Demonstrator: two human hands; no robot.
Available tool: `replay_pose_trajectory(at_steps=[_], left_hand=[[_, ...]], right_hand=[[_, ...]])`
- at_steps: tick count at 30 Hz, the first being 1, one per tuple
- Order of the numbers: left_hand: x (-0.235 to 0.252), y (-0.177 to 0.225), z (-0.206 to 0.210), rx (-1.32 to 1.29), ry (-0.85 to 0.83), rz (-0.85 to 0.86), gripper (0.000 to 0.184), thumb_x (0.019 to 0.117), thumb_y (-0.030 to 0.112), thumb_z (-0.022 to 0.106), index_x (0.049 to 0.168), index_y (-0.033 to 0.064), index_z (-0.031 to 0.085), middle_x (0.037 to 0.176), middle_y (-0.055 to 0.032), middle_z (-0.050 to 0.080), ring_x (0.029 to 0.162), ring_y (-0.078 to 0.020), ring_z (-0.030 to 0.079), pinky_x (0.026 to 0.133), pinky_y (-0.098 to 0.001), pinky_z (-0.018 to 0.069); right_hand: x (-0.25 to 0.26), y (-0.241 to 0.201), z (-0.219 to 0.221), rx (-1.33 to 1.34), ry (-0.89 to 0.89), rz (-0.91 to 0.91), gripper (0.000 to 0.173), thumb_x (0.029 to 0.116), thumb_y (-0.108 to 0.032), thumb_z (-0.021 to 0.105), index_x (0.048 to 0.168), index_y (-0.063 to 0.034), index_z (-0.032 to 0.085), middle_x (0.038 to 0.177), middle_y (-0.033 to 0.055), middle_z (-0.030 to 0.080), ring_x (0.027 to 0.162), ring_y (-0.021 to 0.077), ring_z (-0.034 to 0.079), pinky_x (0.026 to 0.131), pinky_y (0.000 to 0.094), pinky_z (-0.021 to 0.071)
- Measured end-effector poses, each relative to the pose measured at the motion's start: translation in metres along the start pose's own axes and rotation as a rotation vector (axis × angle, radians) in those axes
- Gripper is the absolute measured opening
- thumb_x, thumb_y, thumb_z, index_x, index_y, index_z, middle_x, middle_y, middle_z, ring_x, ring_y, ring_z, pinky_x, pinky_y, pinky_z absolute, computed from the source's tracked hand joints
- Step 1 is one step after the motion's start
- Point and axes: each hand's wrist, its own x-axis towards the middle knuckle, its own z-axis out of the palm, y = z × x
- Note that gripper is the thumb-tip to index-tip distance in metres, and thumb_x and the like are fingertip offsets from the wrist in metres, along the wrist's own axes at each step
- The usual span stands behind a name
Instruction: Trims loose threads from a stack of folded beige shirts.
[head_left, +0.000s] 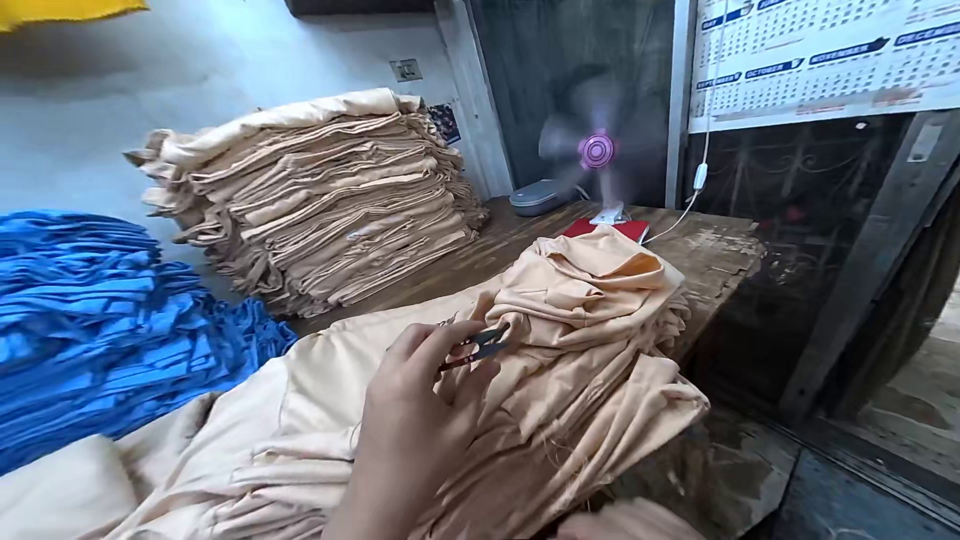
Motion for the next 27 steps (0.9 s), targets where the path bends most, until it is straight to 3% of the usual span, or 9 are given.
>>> replay_pose_trajectory(at_steps=[4, 6, 9, 12, 13, 16, 20, 24, 27], left_hand=[[-0.013, -0.003, 0.004, -0.036, -0.044, -0.014, 0.032, 0.0864, 0.040, 0.073, 0.114, 0.0247, 0.075, 0.100, 0.0077, 0.066, 0.082, -0.0018, 0.062, 0.066, -0.0217, 0.0543], [-0.018, -0.003, 0.004, -0.057, -0.056, 0.000, 0.031, 0.0871, 0.039, 0.072, 0.115, 0.0260, 0.075, 0.101, 0.0082, 0.067, 0.085, -0.0017, 0.064, 0.069, -0.0220, 0.0572], [-0.024, -0.010, -0.001, -0.101, -0.079, 0.018, 0.029, 0.0893, 0.037, 0.072, 0.116, 0.0259, 0.075, 0.103, 0.0075, 0.067, 0.089, -0.0030, 0.065, 0.072, -0.0241, 0.0583], [-0.032, -0.015, -0.005, -0.105, -0.071, 0.016, 0.028, 0.0893, 0.037, 0.073, 0.115, 0.0255, 0.076, 0.104, 0.0081, 0.067, 0.091, -0.0030, 0.065, 0.075, -0.0246, 0.0587], [-0.033, -0.015, -0.005, -0.108, -0.072, 0.021, 0.029, 0.0895, 0.037, 0.073, 0.116, 0.0253, 0.075, 0.103, 0.0077, 0.067, 0.091, -0.0031, 0.065, 0.075, -0.0248, 0.0587], [-0.033, -0.007, -0.001, -0.106, -0.072, 0.085, 0.032, 0.0917, 0.038, 0.072, 0.121, 0.0258, 0.075, 0.106, 0.0058, 0.068, 0.092, -0.0056, 0.064, 0.078, -0.0293, 0.0574], [-0.038, 0.005, -0.003, -0.028, -0.045, 0.295, 0.019, 0.0997, 0.029, 0.064, 0.114, 0.0271, 0.076, 0.098, 0.0043, 0.073, 0.086, -0.0139, 0.064, 0.075, -0.0365, 0.0496], [-0.045, 0.018, -0.012, 0.112, -0.037, 0.405, 0.025, 0.0995, 0.017, 0.061, 0.119, 0.0261, 0.073, 0.100, 0.0012, 0.070, 0.085, -0.0175, 0.058, 0.079, -0.0384, 0.0412], [-0.045, 0.021, -0.001, 0.158, -0.047, 0.495, 0.025, 0.0993, 0.015, 0.061, 0.120, 0.0233, 0.072, 0.101, -0.0007, 0.070, 0.085, -0.0201, 0.059, 0.078, -0.0398, 0.0433]], right_hand=[[0.050, 0.003, 0.026, -0.106, 0.325, -0.088, 0.018, 0.0938, -0.028, 0.072, 0.105, -0.0156, 0.078, 0.100, 0.0025, 0.073, 0.094, 0.0145, 0.068, 0.080, 0.0307, 0.0578], [0.061, 0.018, 0.039, -0.084, 0.365, -0.170, 0.012, 0.0924, -0.018, 0.070, 0.098, -0.0202, 0.080, 0.095, 0.0001, 0.072, 0.090, 0.0125, 0.068, 0.077, 0.0279, 0.0576], [0.053, 0.013, 0.009, 0.064, 0.186, -0.071, 0.008, 0.0933, -0.014, 0.072, 0.091, -0.0165, 0.080, 0.084, -0.0006, 0.066, 0.085, 0.0101, 0.064, 0.076, 0.0260, 0.0563], [0.044, 0.002, -0.035, 0.032, -0.205, 0.157, 0.012, 0.0944, -0.023, 0.073, 0.094, -0.0141, 0.080, 0.085, 0.0033, 0.070, 0.080, 0.0172, 0.068, 0.076, 0.0414, 0.0578], [0.044, -0.001, -0.038, 0.032, -0.213, 0.190, 0.017, 0.0937, -0.029, 0.075, 0.093, -0.0131, 0.080, 0.082, 0.0024, 0.070, 0.074, 0.0162, 0.067, 0.071, 0.0404, 0.0575], [0.050, -0.006, -0.015, -0.108, 0.110, 0.170, 0.031, 0.0890, -0.046, 0.078, 0.091, -0.0150, 0.079, 0.074, -0.0017, 0.065, 0.068, 0.0119, 0.061, 0.060, 0.0329, 0.0531], [0.052, 0.006, 0.018, -0.105, 0.266, 0.092, 0.009, 0.0897, -0.023, 0.074, 0.090, -0.0185, 0.081, 0.087, -0.0027, 0.070, 0.082, 0.0110, 0.066, 0.073, 0.0332, 0.0547], [0.048, 0.007, 0.008, 0.029, 0.330, 0.041, 0.005, 0.0900, -0.020, 0.078, 0.089, -0.0163, 0.082, 0.083, -0.0014, 0.067, 0.081, 0.0070, 0.062, 0.071, 0.0239, 0.0531], [0.044, 0.006, 0.010, -0.046, 0.334, -0.029, 0.008, 0.0911, -0.018, 0.075, 0.090, -0.0160, 0.082, 0.082, -0.0004, 0.067, 0.082, 0.0105, 0.062, 0.074, 0.0275, 0.0518]])
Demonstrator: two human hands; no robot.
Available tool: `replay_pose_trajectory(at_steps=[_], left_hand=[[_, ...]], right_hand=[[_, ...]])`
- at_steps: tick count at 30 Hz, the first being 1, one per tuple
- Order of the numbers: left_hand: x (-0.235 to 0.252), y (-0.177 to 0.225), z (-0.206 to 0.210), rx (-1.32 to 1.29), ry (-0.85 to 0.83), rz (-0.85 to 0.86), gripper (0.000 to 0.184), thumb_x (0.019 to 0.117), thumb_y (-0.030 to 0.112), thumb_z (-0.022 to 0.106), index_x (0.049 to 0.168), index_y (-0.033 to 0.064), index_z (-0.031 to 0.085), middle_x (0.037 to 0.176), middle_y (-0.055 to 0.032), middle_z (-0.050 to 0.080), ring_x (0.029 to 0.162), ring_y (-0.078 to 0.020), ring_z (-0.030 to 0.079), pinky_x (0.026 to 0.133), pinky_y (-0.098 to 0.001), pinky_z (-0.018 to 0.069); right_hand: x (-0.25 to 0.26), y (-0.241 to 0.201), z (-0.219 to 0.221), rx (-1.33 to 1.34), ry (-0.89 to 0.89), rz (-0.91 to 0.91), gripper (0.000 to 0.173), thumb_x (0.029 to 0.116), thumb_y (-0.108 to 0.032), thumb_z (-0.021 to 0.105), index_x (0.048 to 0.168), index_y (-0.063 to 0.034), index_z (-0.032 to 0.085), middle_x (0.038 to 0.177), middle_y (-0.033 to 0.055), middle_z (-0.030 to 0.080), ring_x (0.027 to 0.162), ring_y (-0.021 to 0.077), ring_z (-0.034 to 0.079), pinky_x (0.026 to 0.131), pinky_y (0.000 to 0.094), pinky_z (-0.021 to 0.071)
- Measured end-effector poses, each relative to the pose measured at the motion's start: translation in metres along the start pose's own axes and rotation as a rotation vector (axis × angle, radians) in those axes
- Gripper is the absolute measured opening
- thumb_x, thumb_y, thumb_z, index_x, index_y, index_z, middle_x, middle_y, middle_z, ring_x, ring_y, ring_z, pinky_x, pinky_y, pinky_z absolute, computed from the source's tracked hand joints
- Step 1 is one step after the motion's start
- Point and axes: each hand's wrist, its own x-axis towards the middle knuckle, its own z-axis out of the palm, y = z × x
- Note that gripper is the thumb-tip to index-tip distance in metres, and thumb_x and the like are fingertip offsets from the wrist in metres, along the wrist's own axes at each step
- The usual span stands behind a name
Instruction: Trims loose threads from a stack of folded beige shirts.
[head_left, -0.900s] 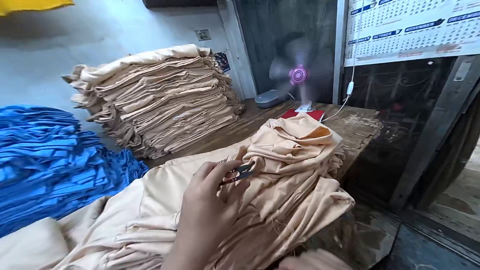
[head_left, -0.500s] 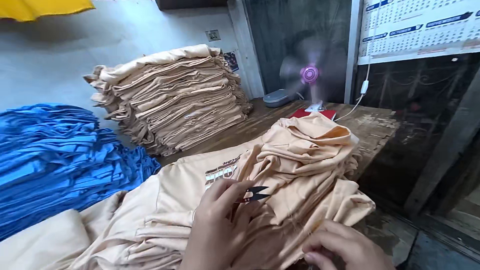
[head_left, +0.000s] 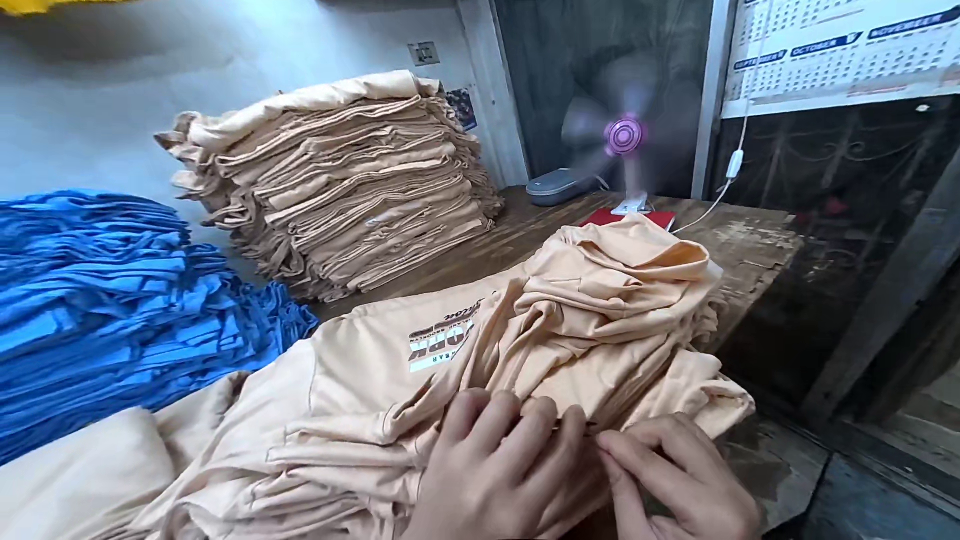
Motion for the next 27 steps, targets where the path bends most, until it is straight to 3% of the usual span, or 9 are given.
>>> replay_pose_trajectory(at_steps=[4, 7, 9, 12, 15, 18, 22, 25, 27], left_hand=[[-0.002, -0.007, 0.009, -0.071, 0.056, -0.109, 0.021, 0.0995, 0.018, 0.058, 0.111, 0.0253, 0.074, 0.096, 0.0016, 0.071, 0.084, -0.0184, 0.061, 0.076, -0.0398, 0.0448], [-0.002, -0.010, 0.003, -0.221, 0.079, -0.398, 0.028, 0.0950, 0.034, 0.070, 0.119, 0.0203, 0.074, 0.099, 0.0015, 0.070, 0.088, -0.0115, 0.065, 0.078, -0.0351, 0.0552], [-0.003, -0.011, 0.007, -0.305, 0.065, -0.554, 0.035, 0.0847, 0.028, 0.074, 0.118, 0.0158, 0.072, 0.089, 0.0071, 0.068, 0.075, -0.0017, 0.062, 0.064, -0.0218, 0.0563], [-0.002, -0.006, 0.013, -0.406, -0.001, -0.623, 0.021, 0.0911, 0.025, 0.068, 0.109, 0.0178, 0.076, 0.090, 0.0098, 0.070, 0.068, 0.0028, 0.061, 0.056, -0.0164, 0.0532], [-0.003, 0.005, 0.013, -0.460, -0.045, -0.603, 0.025, 0.0870, 0.014, 0.067, 0.109, 0.0167, 0.078, 0.098, 0.0081, 0.074, 0.074, 0.0017, 0.065, 0.062, -0.0184, 0.0568], [-0.005, 0.025, 0.010, -0.493, -0.120, -0.673, 0.022, 0.0884, 0.018, 0.077, 0.110, 0.0115, 0.077, 0.097, 0.0024, 0.076, 0.074, -0.0034, 0.069, 0.067, -0.0239, 0.0609], [-0.004, 0.031, 0.022, -0.470, -0.100, -0.660, 0.044, 0.0796, 0.021, 0.079, 0.121, 0.0055, 0.073, 0.096, -0.0026, 0.072, 0.078, -0.0087, 0.069, 0.068, -0.0290, 0.0609], [-0.004, 0.029, 0.032, -0.459, 0.089, -0.594, 0.023, 0.0823, 0.015, 0.070, 0.102, 0.0094, 0.080, 0.083, 0.0024, 0.069, 0.073, -0.0004, 0.064, 0.065, -0.0163, 0.0558], [-0.010, 0.033, 0.030, -0.347, 0.172, -0.532, 0.014, 0.0851, 0.019, 0.073, 0.095, 0.0126, 0.082, 0.081, 0.0025, 0.073, 0.076, -0.0033, 0.068, 0.069, -0.0192, 0.0573]], right_hand=[[0.004, -0.007, -0.009, -0.029, -0.216, -0.004, 0.007, 0.0868, -0.022, 0.075, 0.088, -0.0197, 0.082, 0.094, 0.0005, 0.072, 0.093, 0.0165, 0.063, 0.081, 0.0372, 0.0498], [0.014, -0.008, -0.004, 0.111, -0.079, 0.068, 0.027, 0.0829, -0.033, 0.086, 0.092, -0.0097, 0.077, 0.101, 0.0072, 0.068, 0.092, 0.0112, 0.066, 0.076, 0.0259, 0.0589], [0.022, -0.009, 0.011, 0.006, -0.025, 0.051, 0.036, 0.0833, -0.041, 0.083, 0.094, -0.0079, 0.071, 0.096, 0.0067, 0.067, 0.083, 0.0113, 0.065, 0.068, 0.0254, 0.0575], [0.025, -0.005, 0.040, -0.254, -0.089, 0.011, 0.015, 0.0797, -0.030, 0.067, 0.077, -0.0151, 0.069, 0.073, -0.0022, 0.064, 0.066, 0.0140, 0.063, 0.053, 0.0324, 0.0512], [0.031, 0.003, 0.040, 0.192, -0.009, 0.169, 0.016, 0.0954, -0.020, 0.066, 0.083, -0.0113, 0.073, 0.075, -0.0053, 0.069, 0.064, 0.0031, 0.066, 0.055, 0.0214, 0.0569], [0.032, 0.014, 0.034, 0.825, 0.000, 0.429, 0.011, 0.0978, -0.006, 0.066, 0.095, 0.0022, 0.073, 0.084, 0.0086, 0.072, 0.074, 0.0137, 0.070, 0.069, 0.0296, 0.0622], [0.025, 0.017, 0.031, 0.909, -0.077, 0.389, 0.006, 0.0952, -0.002, 0.068, 0.097, 0.0019, 0.073, 0.092, 0.0057, 0.074, 0.075, 0.0088, 0.071, 0.067, 0.0248, 0.0628], [0.019, 0.023, 0.026, 0.934, -0.125, 0.305, 0.007, 0.0983, 0.000, 0.063, 0.101, 0.0032, 0.069, 0.097, 0.0095, 0.075, 0.084, 0.0164, 0.076, 0.077, 0.0329, 0.0663], [0.012, 0.026, 0.023, 0.913, -0.157, 0.260, 0.010, 0.0972, 0.003, 0.063, 0.106, 0.0022, 0.066, 0.106, 0.0101, 0.072, 0.092, 0.0183, 0.074, 0.081, 0.0347, 0.0656]])
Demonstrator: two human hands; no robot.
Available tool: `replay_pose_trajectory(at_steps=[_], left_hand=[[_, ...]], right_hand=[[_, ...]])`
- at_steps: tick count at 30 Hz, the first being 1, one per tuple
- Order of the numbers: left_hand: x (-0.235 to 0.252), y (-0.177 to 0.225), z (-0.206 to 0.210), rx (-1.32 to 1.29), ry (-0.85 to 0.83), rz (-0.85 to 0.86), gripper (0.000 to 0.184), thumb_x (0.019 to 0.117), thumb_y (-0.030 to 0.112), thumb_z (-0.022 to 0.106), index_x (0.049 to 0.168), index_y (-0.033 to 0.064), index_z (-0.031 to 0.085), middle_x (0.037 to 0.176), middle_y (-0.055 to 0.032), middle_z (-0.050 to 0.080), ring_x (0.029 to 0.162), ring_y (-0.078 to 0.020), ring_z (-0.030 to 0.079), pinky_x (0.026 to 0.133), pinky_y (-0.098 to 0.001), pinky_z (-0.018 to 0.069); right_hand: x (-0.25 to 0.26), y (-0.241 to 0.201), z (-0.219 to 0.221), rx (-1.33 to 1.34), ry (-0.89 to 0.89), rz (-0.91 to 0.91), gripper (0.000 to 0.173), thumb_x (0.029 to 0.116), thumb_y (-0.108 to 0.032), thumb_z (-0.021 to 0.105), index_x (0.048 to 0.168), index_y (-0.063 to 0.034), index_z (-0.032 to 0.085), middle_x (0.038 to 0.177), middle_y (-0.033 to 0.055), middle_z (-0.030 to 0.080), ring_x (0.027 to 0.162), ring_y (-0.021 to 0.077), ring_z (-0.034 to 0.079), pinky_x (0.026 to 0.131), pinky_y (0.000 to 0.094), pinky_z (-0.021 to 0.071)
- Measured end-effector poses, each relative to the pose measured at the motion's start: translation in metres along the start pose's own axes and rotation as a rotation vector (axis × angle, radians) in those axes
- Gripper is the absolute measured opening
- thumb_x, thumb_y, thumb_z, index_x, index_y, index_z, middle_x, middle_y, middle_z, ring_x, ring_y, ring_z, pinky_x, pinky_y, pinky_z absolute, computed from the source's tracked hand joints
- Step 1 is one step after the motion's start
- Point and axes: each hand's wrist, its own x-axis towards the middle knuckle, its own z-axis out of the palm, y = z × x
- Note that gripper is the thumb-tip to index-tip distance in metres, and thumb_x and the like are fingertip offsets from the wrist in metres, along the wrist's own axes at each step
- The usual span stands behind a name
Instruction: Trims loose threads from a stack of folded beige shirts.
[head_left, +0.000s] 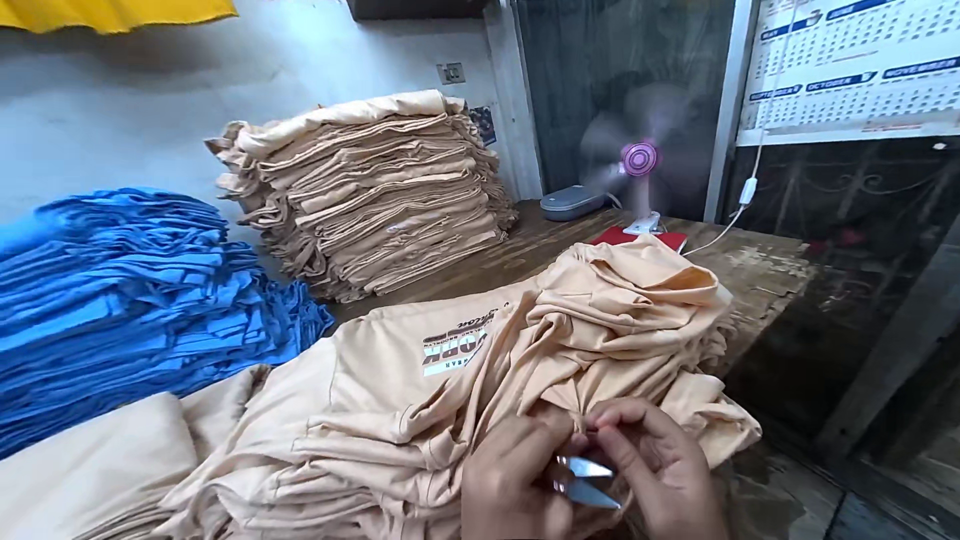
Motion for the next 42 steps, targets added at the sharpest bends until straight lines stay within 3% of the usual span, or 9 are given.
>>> replay_pose_trajectory(at_steps=[7, 13, 15, 22, 26, 29, 32, 36, 42], left_hand=[[-0.023, 0.019, -0.019, 0.100, -0.039, 0.193, 0.009, 0.0927, 0.017, 0.074, 0.095, 0.0080, 0.075, 0.080, -0.0045, 0.071, 0.073, -0.0146, 0.064, 0.070, -0.0275, 0.0525], [-0.004, 0.007, -0.037, -0.034, -0.122, 0.032, 0.025, 0.0862, 0.021, 0.081, 0.106, 0.0088, 0.075, 0.085, -0.0014, 0.070, 0.080, -0.0106, 0.064, 0.075, -0.0281, 0.0541], [0.006, -0.001, -0.045, 0.000, -0.149, -0.026, 0.040, 0.0821, 0.033, 0.086, 0.115, 0.0147, 0.076, 0.097, -0.0016, 0.069, 0.090, -0.0111, 0.063, 0.081, -0.0299, 0.0537], [0.007, -0.007, -0.014, 0.100, -0.130, 0.076, 0.013, 0.0881, 0.030, 0.074, 0.100, 0.0291, 0.080, 0.094, 0.0100, 0.071, 0.088, -0.0090, 0.062, 0.076, -0.0314, 0.0489], [0.014, -0.006, -0.025, 0.051, -0.165, -0.012, 0.019, 0.0911, 0.040, 0.074, 0.101, 0.0249, 0.079, 0.095, 0.0077, 0.072, 0.090, -0.0071, 0.064, 0.078, -0.0298, 0.0527], [0.026, -0.005, -0.036, -0.021, -0.440, -0.217, 0.045, 0.0910, 0.056, 0.071, 0.113, 0.0171, 0.076, 0.087, 0.0051, 0.070, 0.072, -0.0033, 0.064, 0.064, -0.0251, 0.0566], [0.047, -0.020, -0.024, -0.159, -0.600, -0.283, 0.038, 0.0890, 0.041, 0.075, 0.117, 0.0164, 0.068, 0.077, 0.0082, 0.066, 0.065, -0.0048, 0.063, 0.060, -0.0274, 0.0567], [0.076, -0.036, -0.009, 0.202, -0.166, -0.174, 0.036, 0.0783, 0.014, 0.077, 0.113, 0.0180, 0.069, 0.074, 0.0059, 0.066, 0.061, -0.0099, 0.062, 0.055, -0.0363, 0.0552], [0.063, -0.061, 0.019, 0.291, -0.209, -0.015, 0.023, 0.0729, -0.001, 0.075, 0.090, 0.0129, 0.067, 0.081, -0.0016, 0.068, 0.072, -0.0200, 0.068, 0.061, -0.0471, 0.0578]], right_hand=[[-0.012, 0.014, 0.010, -0.470, 0.019, -0.321, 0.046, 0.0912, -0.027, 0.080, 0.128, -0.0053, 0.062, 0.115, 0.0108, 0.064, 0.089, 0.0068, 0.066, 0.070, 0.0185, 0.0593], [-0.020, 0.017, 0.016, -0.633, 0.248, -0.510, 0.004, 0.0940, -0.019, 0.075, 0.097, -0.0160, 0.077, 0.094, -0.0041, 0.068, 0.091, 0.0051, 0.065, 0.083, 0.0208, 0.0553], [-0.024, 0.009, 0.011, -0.631, 0.292, -0.488, 0.006, 0.0949, -0.025, 0.075, 0.095, -0.0186, 0.075, 0.091, -0.0074, 0.065, 0.089, 0.0021, 0.063, 0.082, 0.0179, 0.0533], [-0.023, 0.004, 0.013, -0.556, 0.286, -0.435, 0.009, 0.0944, -0.027, 0.076, 0.094, -0.0180, 0.075, 0.091, -0.0063, 0.063, 0.089, 0.0003, 0.062, 0.079, 0.0137, 0.0526], [-0.029, 0.000, -0.002, -0.601, 0.207, -0.357, 0.013, 0.0897, -0.028, 0.080, 0.088, -0.0166, 0.075, 0.088, -0.0050, 0.064, 0.086, 0.0029, 0.062, 0.077, 0.0179, 0.0537], [-0.030, -0.003, -0.013, -0.759, 0.112, -0.266, 0.030, 0.0824, -0.042, 0.086, 0.080, -0.0142, 0.074, 0.096, 0.0029, 0.071, 0.092, 0.0120, 0.065, 0.079, 0.0291, 0.0558], [-0.025, -0.004, -0.003, -0.905, 0.065, -0.269, 0.029, 0.0877, -0.032, 0.079, 0.110, -0.0163, 0.071, 0.115, 0.0086, 0.066, 0.106, 0.0182, 0.065, 0.090, 0.0347, 0.0561], [-0.022, -0.019, -0.004, -0.795, -0.012, -0.255, 0.012, 0.0929, -0.008, 0.071, 0.093, -0.0141, 0.081, 0.096, 0.0007, 0.076, 0.096, 0.0099, 0.070, 0.085, 0.0242, 0.0591], [-0.028, -0.095, -0.029, -1.065, -0.505, 0.324, 0.025, 0.0986, -0.032, 0.067, 0.101, -0.0099, 0.079, 0.093, 0.0091, 0.076, 0.086, 0.0275, 0.073, 0.085, 0.0534, 0.0545]])
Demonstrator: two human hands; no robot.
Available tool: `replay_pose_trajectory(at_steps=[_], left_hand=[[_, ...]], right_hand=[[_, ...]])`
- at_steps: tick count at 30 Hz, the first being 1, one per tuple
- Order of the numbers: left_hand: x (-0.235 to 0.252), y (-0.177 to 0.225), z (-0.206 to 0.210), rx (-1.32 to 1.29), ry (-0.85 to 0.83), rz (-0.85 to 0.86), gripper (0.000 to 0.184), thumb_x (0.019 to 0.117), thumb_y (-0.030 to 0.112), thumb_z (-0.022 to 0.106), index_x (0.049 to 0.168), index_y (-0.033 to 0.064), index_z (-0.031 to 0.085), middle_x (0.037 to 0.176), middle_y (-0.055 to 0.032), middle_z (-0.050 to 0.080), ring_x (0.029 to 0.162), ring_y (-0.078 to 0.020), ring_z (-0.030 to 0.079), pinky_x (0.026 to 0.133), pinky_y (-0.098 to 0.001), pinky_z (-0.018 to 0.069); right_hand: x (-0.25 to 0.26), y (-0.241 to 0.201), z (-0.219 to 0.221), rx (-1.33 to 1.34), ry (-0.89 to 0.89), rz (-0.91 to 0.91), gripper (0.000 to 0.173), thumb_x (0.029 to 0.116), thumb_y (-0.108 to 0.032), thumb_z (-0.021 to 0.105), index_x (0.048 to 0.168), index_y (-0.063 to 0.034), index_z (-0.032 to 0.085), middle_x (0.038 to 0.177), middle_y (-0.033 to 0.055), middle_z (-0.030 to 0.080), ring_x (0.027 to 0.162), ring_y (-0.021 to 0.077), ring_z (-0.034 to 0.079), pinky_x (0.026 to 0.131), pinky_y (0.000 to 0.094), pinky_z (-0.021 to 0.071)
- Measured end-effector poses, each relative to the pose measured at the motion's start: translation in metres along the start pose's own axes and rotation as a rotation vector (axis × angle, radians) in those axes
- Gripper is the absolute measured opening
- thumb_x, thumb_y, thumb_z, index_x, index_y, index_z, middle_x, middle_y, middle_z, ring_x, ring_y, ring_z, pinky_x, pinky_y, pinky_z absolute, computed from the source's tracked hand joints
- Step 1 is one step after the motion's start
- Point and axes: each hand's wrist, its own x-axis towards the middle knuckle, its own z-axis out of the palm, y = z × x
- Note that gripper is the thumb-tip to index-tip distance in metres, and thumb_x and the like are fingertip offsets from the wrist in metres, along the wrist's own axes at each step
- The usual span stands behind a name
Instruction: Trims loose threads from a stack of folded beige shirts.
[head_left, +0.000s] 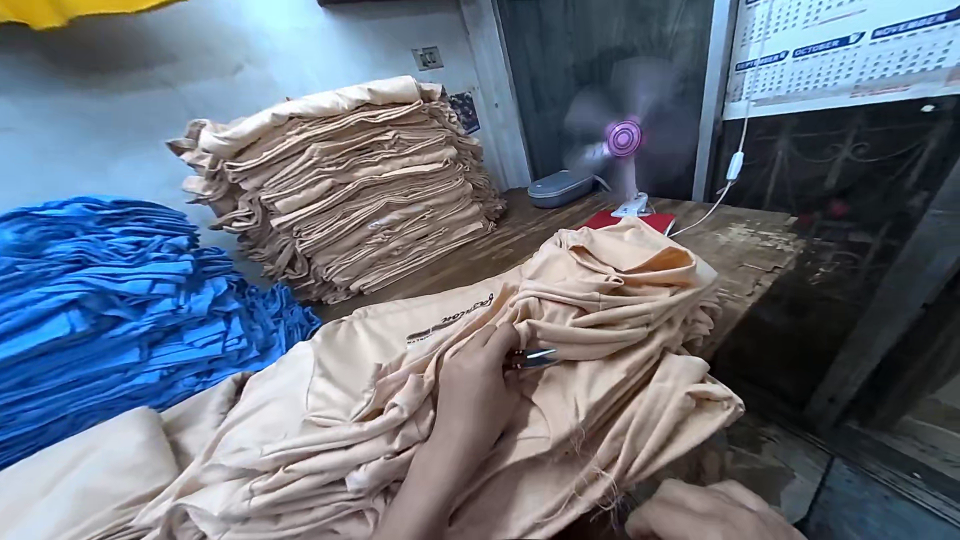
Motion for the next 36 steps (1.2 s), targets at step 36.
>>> replay_pose_trajectory(at_steps=[36], left_hand=[[-0.052, 0.026, -0.033, -0.378, 0.185, -0.156, 0.015, 0.0932, 0.035, 0.071, 0.094, 0.0211, 0.078, 0.086, 0.0111, 0.068, 0.067, 0.0041, 0.059, 0.053, -0.0139, 0.0486]], right_hand=[[0.081, -0.011, 0.063, 0.001, 0.801, -0.149, 0.033, 0.0833, -0.040, 0.075, 0.091, -0.0088, 0.072, 0.088, 0.0051, 0.068, 0.077, 0.0152, 0.066, 0.063, 0.0317, 0.0568]])
